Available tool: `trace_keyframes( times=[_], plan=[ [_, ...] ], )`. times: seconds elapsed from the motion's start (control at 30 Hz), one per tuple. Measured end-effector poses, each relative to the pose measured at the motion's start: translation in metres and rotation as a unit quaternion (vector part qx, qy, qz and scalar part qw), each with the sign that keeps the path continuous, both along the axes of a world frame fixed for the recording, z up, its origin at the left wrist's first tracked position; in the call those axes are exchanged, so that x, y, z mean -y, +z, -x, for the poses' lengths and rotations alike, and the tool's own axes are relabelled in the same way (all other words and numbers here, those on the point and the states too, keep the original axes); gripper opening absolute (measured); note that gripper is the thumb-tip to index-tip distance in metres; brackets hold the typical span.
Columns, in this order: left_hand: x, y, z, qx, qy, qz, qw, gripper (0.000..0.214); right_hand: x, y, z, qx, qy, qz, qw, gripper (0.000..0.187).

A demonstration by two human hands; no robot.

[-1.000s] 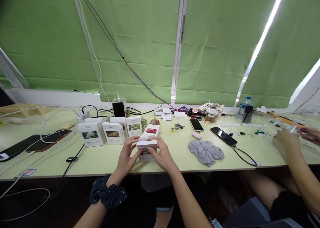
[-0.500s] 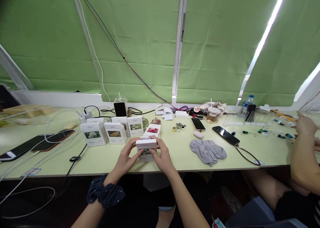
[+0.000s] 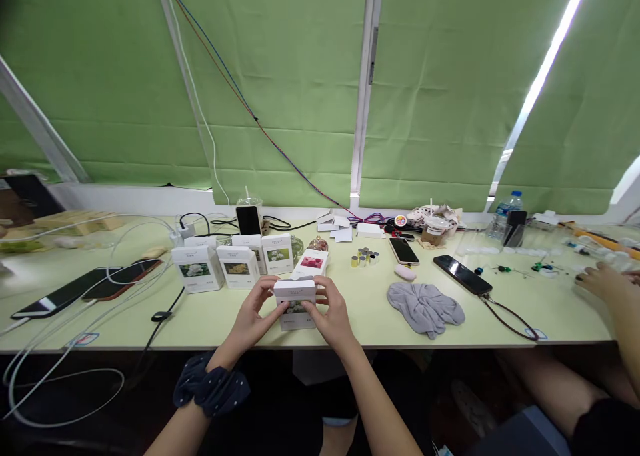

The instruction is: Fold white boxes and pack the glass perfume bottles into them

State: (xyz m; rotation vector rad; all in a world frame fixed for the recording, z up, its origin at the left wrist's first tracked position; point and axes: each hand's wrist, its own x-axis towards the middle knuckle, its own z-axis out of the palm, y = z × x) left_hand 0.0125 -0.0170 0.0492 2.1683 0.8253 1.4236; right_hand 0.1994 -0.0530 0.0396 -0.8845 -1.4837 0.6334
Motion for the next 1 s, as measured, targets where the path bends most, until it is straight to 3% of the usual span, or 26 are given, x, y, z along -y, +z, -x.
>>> trace_keyframes(
  times=[0.13, 0.23, 0.3, 0.37, 0.43, 0.5, 0.6, 0.7, 0.83, 1.0],
  plan=[
    [-0.001, 0.004, 0.009, 0.02, -0.038, 0.027, 0.999, 0.031, 0.001, -0.012, 0.002, -0.01, -0.01, 0.005, 1.0, 0.056],
    [-0.006, 0.022, 0.018, 0.059, -0.065, 0.032, 0.996, 0.03, 0.002, -0.027, 0.004, -0.025, -0.009, 0.024, 0.999, 0.068],
    [-0.016, 0.042, 0.023, 0.056, 0.01, -0.007, 0.998, 0.026, 0.003, -0.035, 0.006, -0.029, -0.007, 0.043, 0.999, 0.061],
    [-0.032, 0.065, 0.025, -0.012, 0.111, -0.081, 0.99, 0.026, 0.003, -0.039, 0.006, -0.027, -0.006, 0.057, 0.998, 0.05],
    [-0.053, 0.083, 0.024, -0.115, 0.194, -0.156, 0.962, 0.032, 0.003, -0.04, 0.007, -0.022, -0.005, 0.06, 0.998, 0.043],
    [-0.076, 0.094, 0.021, -0.211, 0.232, -0.176, 0.933, 0.038, 0.003, -0.041, 0.008, -0.014, -0.003, 0.059, 0.998, 0.043],
    [-0.104, 0.098, 0.016, -0.351, 0.259, -0.104, 0.894, 0.044, 0.004, -0.041, 0.009, 0.009, -0.002, 0.058, 0.998, 0.047],
    [-0.118, 0.095, 0.012, -0.4, 0.254, -0.065, 0.878, 0.03, 0.005, -0.041, 0.01, 0.039, -0.001, 0.06, 0.997, 0.051],
    [-0.119, 0.096, 0.011, -0.413, 0.256, -0.046, 0.873, 0.013, 0.005, -0.038, 0.015, 0.053, 0.025, 0.062, 0.996, 0.052],
    [-0.111, 0.113, 0.013, -0.407, 0.252, -0.039, 0.877, 0.018, -0.002, -0.038, 0.038, 0.036, 0.036, 0.073, 0.996, 0.061]
  ],
)
